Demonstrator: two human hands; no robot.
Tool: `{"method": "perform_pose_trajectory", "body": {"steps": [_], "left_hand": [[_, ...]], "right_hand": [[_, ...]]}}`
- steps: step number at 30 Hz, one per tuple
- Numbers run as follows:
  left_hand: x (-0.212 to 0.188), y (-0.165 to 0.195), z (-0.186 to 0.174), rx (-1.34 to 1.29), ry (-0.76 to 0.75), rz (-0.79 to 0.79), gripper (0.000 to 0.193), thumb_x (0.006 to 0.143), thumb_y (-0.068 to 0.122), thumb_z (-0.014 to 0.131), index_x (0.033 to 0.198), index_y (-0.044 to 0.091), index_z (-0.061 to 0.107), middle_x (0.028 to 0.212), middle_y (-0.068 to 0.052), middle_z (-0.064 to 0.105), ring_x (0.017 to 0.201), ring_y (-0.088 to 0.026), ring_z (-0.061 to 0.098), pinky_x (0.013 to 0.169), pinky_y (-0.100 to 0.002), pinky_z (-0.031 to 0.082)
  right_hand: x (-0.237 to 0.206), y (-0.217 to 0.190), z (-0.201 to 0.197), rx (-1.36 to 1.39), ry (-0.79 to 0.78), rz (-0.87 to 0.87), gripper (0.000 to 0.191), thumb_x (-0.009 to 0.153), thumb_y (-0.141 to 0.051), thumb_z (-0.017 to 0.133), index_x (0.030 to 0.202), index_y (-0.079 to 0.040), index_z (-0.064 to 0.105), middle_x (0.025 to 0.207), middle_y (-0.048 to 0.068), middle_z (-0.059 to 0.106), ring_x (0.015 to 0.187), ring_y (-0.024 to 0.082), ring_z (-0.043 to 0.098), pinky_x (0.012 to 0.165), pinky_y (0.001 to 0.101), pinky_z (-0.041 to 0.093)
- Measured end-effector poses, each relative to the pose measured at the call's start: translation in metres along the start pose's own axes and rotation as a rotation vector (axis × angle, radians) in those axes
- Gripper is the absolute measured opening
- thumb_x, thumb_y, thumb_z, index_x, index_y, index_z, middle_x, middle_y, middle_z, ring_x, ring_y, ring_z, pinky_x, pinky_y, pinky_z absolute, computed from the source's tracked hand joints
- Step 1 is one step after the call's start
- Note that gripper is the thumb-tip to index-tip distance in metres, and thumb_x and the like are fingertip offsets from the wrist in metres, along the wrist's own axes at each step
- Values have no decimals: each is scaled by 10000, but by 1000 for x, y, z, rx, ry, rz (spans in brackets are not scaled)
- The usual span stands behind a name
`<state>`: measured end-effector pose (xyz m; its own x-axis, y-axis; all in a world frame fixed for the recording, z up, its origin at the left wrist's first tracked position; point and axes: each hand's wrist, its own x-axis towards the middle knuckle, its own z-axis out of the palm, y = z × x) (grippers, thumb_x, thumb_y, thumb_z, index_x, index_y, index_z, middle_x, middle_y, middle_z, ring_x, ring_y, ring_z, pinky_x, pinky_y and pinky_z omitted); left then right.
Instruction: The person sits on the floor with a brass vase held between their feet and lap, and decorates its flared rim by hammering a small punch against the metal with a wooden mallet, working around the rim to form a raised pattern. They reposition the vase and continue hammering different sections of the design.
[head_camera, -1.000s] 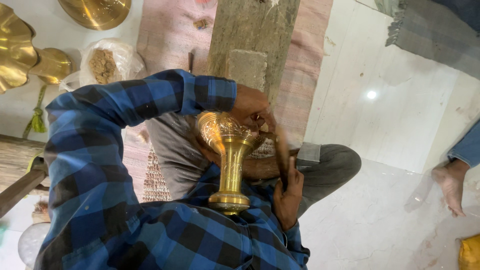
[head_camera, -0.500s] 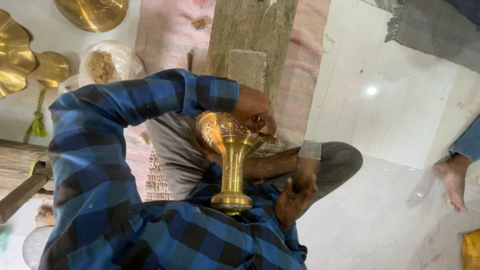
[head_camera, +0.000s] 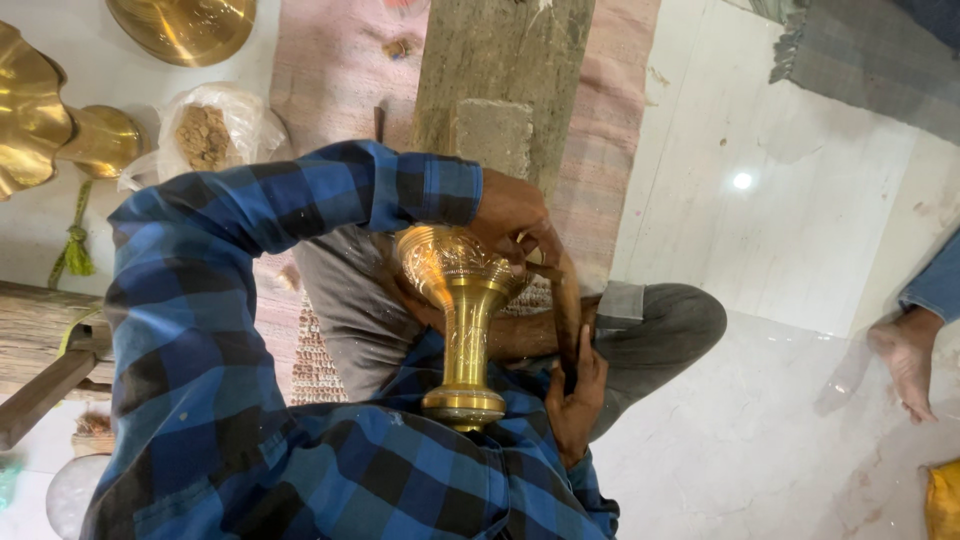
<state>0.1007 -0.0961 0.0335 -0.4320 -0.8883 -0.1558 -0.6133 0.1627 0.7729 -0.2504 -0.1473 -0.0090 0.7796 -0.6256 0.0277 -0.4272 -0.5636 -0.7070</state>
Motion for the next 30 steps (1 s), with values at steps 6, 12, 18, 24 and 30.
{"method": "perform_pose_trajectory", "body": {"steps": [6, 12, 18, 24, 30], "left_hand": [[-26, -6, 7, -79, 224, 84, 386, 920, 157, 701, 1306, 176, 691, 870, -47, 781, 693, -190, 744, 624, -345, 585], [-32, 2, 11, -50, 292, 47, 370, 885, 206, 753, 1247, 154, 692, 897, -69, 783, 753, -225, 759, 661, -395, 590], [-29, 9, 8, -5, 214, -17, 395, 899, 279, 745, 1280, 196, 685, 834, -54, 779, 710, -198, 746, 656, -403, 573], [-26, 10, 8, -52, 205, -31, 415, 883, 275, 742, 1288, 204, 679, 797, -32, 774, 680, -177, 734, 633, -405, 561], [-27, 11, 6, -54, 198, -34, 389, 887, 291, 749, 1254, 181, 683, 803, -37, 779, 703, -181, 745, 635, -406, 554]], "right_hand": [[11, -9, -4, 36, -129, 34, 655, 960, -39, 631, 1576, -136, 429, 1266, 194, 582, 1135, 331, 622, 963, 412, 527], [17, -7, -13, -105, -103, -35, 673, 936, -28, 625, 1572, -165, 453, 1274, 208, 575, 1153, 350, 610, 976, 428, 525], [22, -3, -21, -183, -107, 68, 659, 955, -40, 634, 1574, -186, 459, 1274, 187, 576, 1127, 308, 604, 968, 425, 534], [21, -11, -28, 403, 89, 112, 680, 977, -28, 630, 1587, -174, 367, 1315, 150, 557, 1206, 274, 568, 1017, 403, 505], [24, -18, -31, 203, 79, -54, 644, 1002, 20, 598, 1599, -70, 377, 1468, 207, 465, 1379, 316, 489, 1125, 418, 457]]}}
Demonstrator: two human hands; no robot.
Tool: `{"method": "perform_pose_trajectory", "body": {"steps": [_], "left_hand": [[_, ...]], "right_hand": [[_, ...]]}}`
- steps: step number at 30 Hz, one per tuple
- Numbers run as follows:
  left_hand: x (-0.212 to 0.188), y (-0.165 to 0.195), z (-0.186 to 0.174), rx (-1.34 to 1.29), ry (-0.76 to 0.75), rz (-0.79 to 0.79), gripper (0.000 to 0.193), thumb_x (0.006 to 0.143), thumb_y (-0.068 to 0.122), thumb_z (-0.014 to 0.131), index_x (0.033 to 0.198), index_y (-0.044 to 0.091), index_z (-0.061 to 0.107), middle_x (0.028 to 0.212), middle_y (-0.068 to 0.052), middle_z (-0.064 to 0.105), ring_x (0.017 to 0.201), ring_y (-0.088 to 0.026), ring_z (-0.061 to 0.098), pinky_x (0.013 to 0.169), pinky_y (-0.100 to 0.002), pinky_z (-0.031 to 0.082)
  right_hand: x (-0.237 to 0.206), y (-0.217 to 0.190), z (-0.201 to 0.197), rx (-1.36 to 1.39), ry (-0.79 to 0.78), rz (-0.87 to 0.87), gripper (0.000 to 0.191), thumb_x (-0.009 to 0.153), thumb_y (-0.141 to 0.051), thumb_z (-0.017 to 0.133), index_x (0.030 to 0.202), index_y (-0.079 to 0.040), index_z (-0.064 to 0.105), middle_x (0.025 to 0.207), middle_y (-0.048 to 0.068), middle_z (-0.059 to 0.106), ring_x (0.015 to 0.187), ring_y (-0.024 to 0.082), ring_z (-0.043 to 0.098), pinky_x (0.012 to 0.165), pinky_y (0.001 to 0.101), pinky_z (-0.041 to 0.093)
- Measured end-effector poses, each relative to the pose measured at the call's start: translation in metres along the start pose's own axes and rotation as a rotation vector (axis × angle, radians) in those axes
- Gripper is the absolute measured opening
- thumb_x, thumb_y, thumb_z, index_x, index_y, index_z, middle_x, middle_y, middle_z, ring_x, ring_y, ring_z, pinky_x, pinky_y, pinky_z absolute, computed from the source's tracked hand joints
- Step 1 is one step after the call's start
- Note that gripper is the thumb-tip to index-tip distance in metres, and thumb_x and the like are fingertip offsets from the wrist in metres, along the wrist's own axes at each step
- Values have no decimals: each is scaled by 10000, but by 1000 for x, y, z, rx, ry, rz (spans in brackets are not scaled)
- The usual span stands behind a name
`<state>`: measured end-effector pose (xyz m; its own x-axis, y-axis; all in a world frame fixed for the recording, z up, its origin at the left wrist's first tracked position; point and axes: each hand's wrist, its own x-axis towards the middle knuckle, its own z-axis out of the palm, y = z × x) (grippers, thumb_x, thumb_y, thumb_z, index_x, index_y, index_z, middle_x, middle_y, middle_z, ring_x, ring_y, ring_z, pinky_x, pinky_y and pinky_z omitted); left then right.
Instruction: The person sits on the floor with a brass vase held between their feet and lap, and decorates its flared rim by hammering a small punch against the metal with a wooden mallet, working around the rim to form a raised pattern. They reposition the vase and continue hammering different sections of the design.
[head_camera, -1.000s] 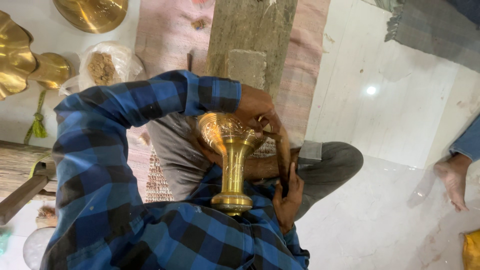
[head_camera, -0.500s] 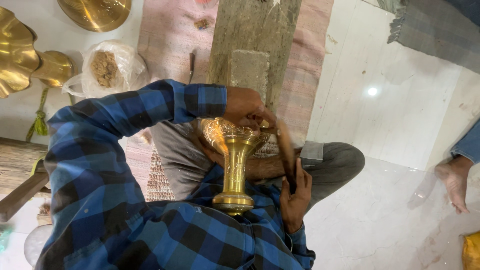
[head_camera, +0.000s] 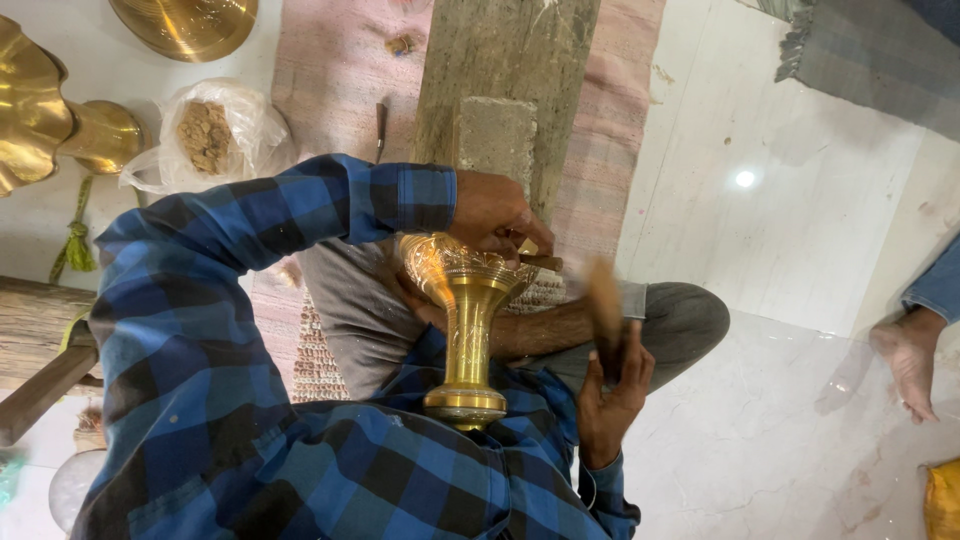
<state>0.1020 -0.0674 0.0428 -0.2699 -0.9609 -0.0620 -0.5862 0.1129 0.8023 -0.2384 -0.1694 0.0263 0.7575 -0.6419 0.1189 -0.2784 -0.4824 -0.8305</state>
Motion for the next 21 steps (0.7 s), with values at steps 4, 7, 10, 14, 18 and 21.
{"method": "perform_pose_trajectory", "body": {"steps": [4, 7, 10, 14, 18, 21], "left_hand": [[0, 0, -2, -9, 12, 51, 377, 895, 260, 743, 1259, 181, 683, 821, -37, 781, 725, -184, 749, 642, -396, 564], [1, 1, -3, -14, -35, -22, 363, 898, 281, 748, 1244, 191, 685, 822, -30, 788, 721, -186, 753, 645, -411, 552], [1, 1, -5, 32, -14, 30, 395, 900, 265, 750, 1280, 187, 672, 829, -51, 781, 723, -205, 740, 640, -418, 550], [1, 2, -6, -17, -28, 13, 409, 904, 229, 715, 1308, 207, 662, 838, -24, 791, 696, -188, 740, 637, -396, 565], [2, 1, -5, -22, -53, 3, 398, 896, 258, 727, 1287, 205, 680, 821, -28, 785, 688, -183, 738, 637, -397, 563], [3, -1, -5, -15, -54, -8, 450, 887, 279, 746, 1320, 195, 657, 800, -34, 780, 684, -182, 732, 643, -392, 563]], "right_hand": [[0, 1, -1, -115, 3, -35, 606, 1002, 11, 631, 1565, -77, 427, 1417, 192, 522, 1355, 333, 542, 1129, 424, 471], [-2, 2, -2, -180, 40, 33, 633, 995, -6, 625, 1590, -70, 418, 1375, 183, 528, 1287, 297, 572, 1061, 388, 513], [-4, 4, 0, 270, 74, 148, 679, 994, -24, 640, 1597, -98, 336, 1478, 176, 499, 1327, 288, 516, 1096, 385, 440], [-5, 9, -1, -107, 52, 63, 632, 1013, -22, 645, 1591, -120, 410, 1400, 186, 540, 1295, 290, 573, 1068, 388, 514], [-4, 10, -3, -188, 33, 59, 623, 1006, -37, 646, 1582, -127, 425, 1402, 179, 545, 1306, 308, 561, 1100, 403, 488], [-4, 6, -4, 21, 73, 88, 630, 1018, -48, 636, 1585, -90, 364, 1484, 180, 490, 1370, 310, 517, 1139, 399, 453]]}}
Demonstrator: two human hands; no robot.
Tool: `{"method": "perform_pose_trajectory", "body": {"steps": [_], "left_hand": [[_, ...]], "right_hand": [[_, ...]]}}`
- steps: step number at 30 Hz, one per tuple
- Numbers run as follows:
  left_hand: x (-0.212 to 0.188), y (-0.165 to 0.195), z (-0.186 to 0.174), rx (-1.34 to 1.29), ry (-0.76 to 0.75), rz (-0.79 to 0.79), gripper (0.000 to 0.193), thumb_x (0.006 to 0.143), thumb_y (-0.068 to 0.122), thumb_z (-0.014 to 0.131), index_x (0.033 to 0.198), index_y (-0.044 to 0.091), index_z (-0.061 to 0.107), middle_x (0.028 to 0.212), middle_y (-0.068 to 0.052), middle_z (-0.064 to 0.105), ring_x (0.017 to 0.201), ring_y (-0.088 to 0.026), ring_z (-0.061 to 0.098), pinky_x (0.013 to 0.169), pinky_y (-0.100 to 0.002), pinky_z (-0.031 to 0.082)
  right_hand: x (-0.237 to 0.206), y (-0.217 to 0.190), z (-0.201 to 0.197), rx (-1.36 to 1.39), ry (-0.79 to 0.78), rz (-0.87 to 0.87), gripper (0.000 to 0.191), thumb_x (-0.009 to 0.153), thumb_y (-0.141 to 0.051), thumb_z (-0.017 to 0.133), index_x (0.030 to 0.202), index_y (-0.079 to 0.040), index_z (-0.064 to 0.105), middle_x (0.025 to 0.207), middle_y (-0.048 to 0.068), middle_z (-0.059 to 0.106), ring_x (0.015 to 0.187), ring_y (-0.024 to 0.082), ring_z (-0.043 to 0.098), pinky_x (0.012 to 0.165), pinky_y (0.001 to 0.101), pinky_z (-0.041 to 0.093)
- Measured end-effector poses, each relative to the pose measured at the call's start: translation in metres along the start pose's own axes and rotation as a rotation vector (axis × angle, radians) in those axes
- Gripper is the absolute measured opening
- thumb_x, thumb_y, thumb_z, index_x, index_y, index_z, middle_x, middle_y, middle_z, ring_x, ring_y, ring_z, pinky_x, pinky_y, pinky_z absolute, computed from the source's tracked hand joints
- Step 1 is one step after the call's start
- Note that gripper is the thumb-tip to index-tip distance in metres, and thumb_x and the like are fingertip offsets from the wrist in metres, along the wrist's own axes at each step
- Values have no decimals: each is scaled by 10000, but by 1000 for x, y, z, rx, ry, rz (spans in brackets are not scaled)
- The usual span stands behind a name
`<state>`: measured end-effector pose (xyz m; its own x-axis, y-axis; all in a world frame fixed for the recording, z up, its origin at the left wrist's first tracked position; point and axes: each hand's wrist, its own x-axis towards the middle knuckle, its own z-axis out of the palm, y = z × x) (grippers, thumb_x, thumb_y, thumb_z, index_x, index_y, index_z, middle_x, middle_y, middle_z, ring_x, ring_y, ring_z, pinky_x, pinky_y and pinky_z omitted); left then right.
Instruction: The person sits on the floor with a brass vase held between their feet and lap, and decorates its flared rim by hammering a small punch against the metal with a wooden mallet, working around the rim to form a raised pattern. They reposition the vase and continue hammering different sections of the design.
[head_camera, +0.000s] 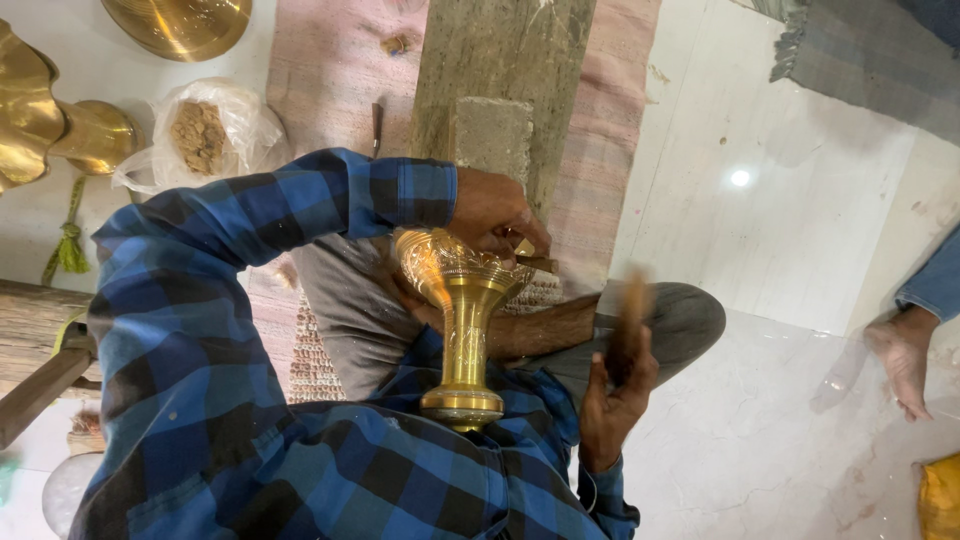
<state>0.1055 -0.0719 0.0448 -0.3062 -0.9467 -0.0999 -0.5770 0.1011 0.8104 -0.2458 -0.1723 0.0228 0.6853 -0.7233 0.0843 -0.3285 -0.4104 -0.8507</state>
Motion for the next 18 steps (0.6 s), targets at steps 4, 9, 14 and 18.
{"method": "perform_pose_trajectory", "body": {"steps": [4, 9, 14, 18], "left_hand": [[0, -3, 0, 66, 18, 61, 367, 914, 301, 759, 1257, 181, 705, 829, -32, 770, 689, -183, 721, 644, -414, 544], [1, -3, -1, 2, 12, 26, 451, 901, 266, 730, 1342, 201, 662, 790, -8, 774, 651, -173, 717, 629, -390, 563], [3, 0, -2, 12, -38, -4, 439, 904, 271, 727, 1333, 200, 661, 756, -24, 771, 634, -173, 710, 621, -397, 551], [4, 1, -2, 27, -72, 17, 354, 938, 256, 691, 1286, 193, 684, 762, -19, 774, 625, -169, 711, 611, -403, 549]], "right_hand": [[3, -6, -3, -498, -97, -141, 607, 960, 27, 658, 1539, -71, 502, 1357, 179, 557, 1278, 322, 542, 1077, 397, 482], [5, -7, -3, -59, -3, -79, 531, 993, -4, 650, 1493, -53, 478, 1388, 163, 521, 1247, 273, 549, 1055, 373, 486], [3, -4, -1, -13, 27, -51, 580, 998, 15, 627, 1544, -35, 435, 1353, 159, 544, 1264, 270, 565, 1062, 364, 497], [0, -5, 0, -206, 5, -90, 600, 969, 10, 662, 1531, -67, 466, 1333, 168, 561, 1248, 272, 562, 1054, 382, 482]]}}
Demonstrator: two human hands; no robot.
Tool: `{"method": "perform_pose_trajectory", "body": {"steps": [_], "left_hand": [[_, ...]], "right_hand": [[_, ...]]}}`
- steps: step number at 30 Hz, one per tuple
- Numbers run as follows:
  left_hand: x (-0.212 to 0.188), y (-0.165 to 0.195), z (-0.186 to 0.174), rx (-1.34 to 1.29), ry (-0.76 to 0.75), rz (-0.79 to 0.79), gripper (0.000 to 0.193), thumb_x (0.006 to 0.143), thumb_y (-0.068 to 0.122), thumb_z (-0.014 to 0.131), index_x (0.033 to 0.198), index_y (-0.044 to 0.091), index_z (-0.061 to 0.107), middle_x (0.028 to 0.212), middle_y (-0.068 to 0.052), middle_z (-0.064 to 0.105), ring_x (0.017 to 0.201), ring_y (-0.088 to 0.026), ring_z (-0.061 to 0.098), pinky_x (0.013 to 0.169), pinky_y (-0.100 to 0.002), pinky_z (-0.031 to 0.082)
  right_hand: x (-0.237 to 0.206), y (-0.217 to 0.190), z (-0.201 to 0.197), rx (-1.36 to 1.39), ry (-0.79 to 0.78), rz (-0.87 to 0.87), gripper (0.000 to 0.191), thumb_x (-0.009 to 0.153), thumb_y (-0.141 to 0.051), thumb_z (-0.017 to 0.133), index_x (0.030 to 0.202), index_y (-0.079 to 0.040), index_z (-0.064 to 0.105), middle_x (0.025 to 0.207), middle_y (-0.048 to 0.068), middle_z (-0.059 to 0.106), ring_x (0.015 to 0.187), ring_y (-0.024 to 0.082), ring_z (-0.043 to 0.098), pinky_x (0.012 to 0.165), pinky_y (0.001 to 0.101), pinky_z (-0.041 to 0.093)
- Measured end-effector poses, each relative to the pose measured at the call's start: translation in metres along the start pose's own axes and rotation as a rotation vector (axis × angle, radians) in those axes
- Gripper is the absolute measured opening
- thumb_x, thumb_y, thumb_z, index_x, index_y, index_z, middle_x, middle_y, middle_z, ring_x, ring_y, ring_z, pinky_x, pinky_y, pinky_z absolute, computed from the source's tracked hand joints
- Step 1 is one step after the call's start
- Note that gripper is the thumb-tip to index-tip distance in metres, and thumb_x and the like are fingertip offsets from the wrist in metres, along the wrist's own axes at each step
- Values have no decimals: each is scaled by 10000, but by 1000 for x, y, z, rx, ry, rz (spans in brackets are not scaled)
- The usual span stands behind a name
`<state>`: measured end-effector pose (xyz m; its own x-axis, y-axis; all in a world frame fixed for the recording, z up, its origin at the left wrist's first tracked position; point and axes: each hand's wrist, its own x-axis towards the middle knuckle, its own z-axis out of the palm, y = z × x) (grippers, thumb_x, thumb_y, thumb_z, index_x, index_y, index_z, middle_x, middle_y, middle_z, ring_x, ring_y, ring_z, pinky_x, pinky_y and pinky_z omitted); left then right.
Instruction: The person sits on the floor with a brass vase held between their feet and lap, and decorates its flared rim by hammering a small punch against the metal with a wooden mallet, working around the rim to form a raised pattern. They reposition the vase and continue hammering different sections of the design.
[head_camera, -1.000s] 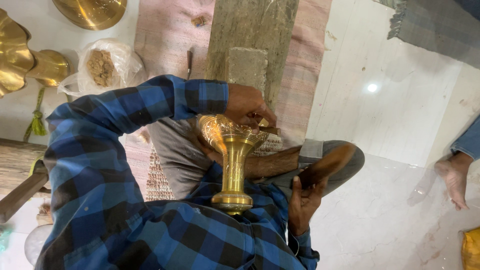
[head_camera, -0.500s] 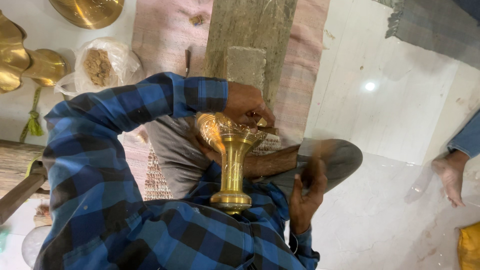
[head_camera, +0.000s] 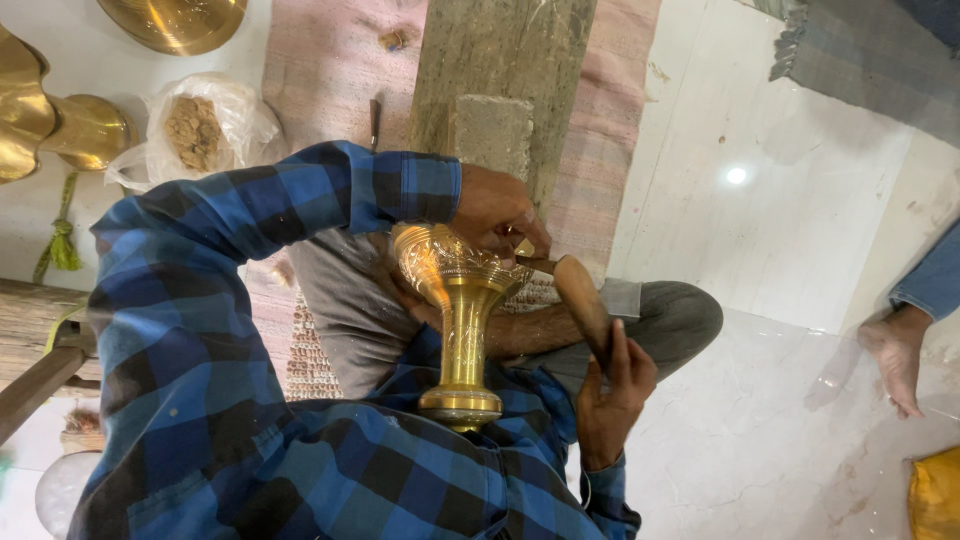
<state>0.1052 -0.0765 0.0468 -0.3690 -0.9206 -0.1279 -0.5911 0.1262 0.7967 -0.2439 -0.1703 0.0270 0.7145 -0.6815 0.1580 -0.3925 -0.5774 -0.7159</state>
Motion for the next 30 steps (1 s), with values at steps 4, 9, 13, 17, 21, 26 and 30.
{"method": "perform_pose_trajectory", "body": {"steps": [4, 9, 13, 17, 21, 26, 30], "left_hand": [[-1, -2, 0, -33, 40, 28, 368, 931, 149, 634, 1296, 175, 674, 782, -22, 779, 608, -172, 707, 592, -401, 555], [1, -5, 0, 12, 24, 35, 358, 910, 133, 638, 1262, 166, 693, 803, -45, 777, 619, -182, 704, 605, -407, 552], [2, -5, 0, -11, 26, -3, 422, 888, 128, 645, 1305, 182, 673, 847, -45, 771, 615, -187, 712, 613, -402, 566], [1, -4, -3, -57, 30, 66, 335, 914, 125, 634, 1240, 168, 694, 850, -5, 793, 673, -145, 728, 620, -395, 564], [2, -1, -4, -32, 4, 23, 348, 912, 126, 643, 1251, 185, 694, 826, -8, 788, 662, -170, 723, 630, -404, 559], [1, -2, -1, 9, 33, 30, 362, 893, 180, 724, 1255, 170, 707, 795, -55, 768, 679, -203, 716, 647, -420, 551], [-3, -9, 1, -84, 132, 101, 361, 903, 139, 714, 1264, 146, 706, 903, -36, 790, 708, -175, 740, 660, -375, 587]], "right_hand": [[-1, -2, -1, 506, 64, 185, 644, 1012, -20, 639, 1591, -43, 357, 1306, 152, 589, 1175, 237, 584, 1001, 352, 496], [1, -1, -4, 148, 5, -32, 599, 1000, 14, 622, 1561, -53, 422, 1442, 172, 507, 1331, 290, 522, 1115, 384, 447], [1, 0, -3, -35, -79, -45, 500, 994, 17, 656, 1469, -86, 538, 1290, 157, 581, 1169, 256, 597, 969, 343, 520], [-4, 1, 1, 189, 56, 62, 604, 1008, 3, 631, 1569, -42, 410, 1323, 178, 552, 1253, 282, 572, 1055, 362, 506], [-8, 0, 2, -75, 43, -9, 609, 985, -3, 666, 1552, -66, 452, 1285, 210, 580, 1217, 314, 569, 1043, 402, 494], [-8, -3, 1, 173, 117, 65, 639, 989, -50, 651, 1570, -142, 400, 1323, 185, 586, 1206, 304, 578, 1016, 415, 488], [-2, -2, -2, -135, -145, 95, 627, 962, -55, 625, 1563, -148, 472, 1274, 186, 572, 1167, 323, 604, 982, 438, 522]]}}
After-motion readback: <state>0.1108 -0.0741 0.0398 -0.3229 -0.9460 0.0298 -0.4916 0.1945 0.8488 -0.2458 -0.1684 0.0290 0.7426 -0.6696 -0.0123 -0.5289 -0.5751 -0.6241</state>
